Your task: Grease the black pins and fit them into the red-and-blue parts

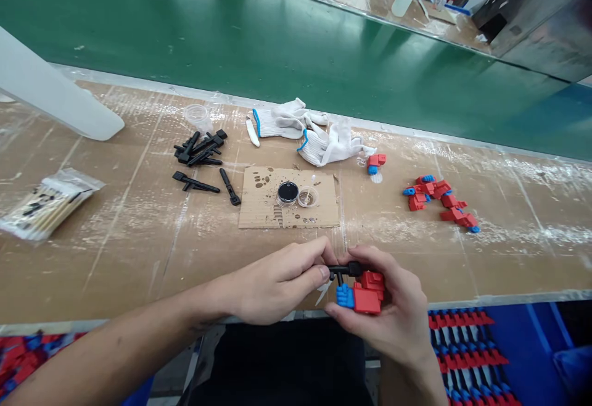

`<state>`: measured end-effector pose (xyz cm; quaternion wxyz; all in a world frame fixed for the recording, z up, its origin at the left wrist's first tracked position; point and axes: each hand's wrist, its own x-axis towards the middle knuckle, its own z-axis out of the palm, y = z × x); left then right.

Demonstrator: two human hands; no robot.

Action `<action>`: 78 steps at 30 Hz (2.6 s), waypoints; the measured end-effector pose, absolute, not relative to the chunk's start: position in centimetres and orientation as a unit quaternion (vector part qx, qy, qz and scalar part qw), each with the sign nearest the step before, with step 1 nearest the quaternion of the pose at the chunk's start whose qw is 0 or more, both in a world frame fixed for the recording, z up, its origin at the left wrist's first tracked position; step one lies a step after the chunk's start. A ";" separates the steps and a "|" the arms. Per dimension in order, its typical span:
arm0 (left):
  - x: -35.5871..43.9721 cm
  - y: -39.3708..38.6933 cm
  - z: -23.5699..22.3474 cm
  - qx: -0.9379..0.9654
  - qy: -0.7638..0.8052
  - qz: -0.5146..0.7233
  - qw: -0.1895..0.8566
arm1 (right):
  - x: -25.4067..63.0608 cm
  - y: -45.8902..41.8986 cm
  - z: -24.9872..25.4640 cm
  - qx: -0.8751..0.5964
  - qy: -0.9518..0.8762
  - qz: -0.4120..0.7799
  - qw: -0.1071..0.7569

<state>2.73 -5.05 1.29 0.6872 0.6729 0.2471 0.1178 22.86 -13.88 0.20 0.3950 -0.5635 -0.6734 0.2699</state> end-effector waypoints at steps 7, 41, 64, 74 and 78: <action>2.6 -5.2 1.7 0.713 0.256 0.076 0.649 | 22.5 -13.4 2.3 -0.608 -0.652 0.302 0.338; 2.4 -6.3 -0.2 0.604 0.143 0.375 0.688 | 19.0 -14.6 -2.1 -0.458 -0.608 0.319 0.564; 2.3 -6.1 0.6 0.768 0.132 0.452 0.434 | 20.1 -12.9 1.5 -0.456 -0.755 0.167 0.440; 2.5 -6.2 -1.3 0.724 0.134 0.457 0.499 | 20.3 -12.4 1.0 -0.475 -0.747 0.110 0.452; 2.7 -6.8 -2.5 0.685 0.174 0.426 0.565 | 20.2 -12.3 1.3 -0.482 -0.747 0.084 0.450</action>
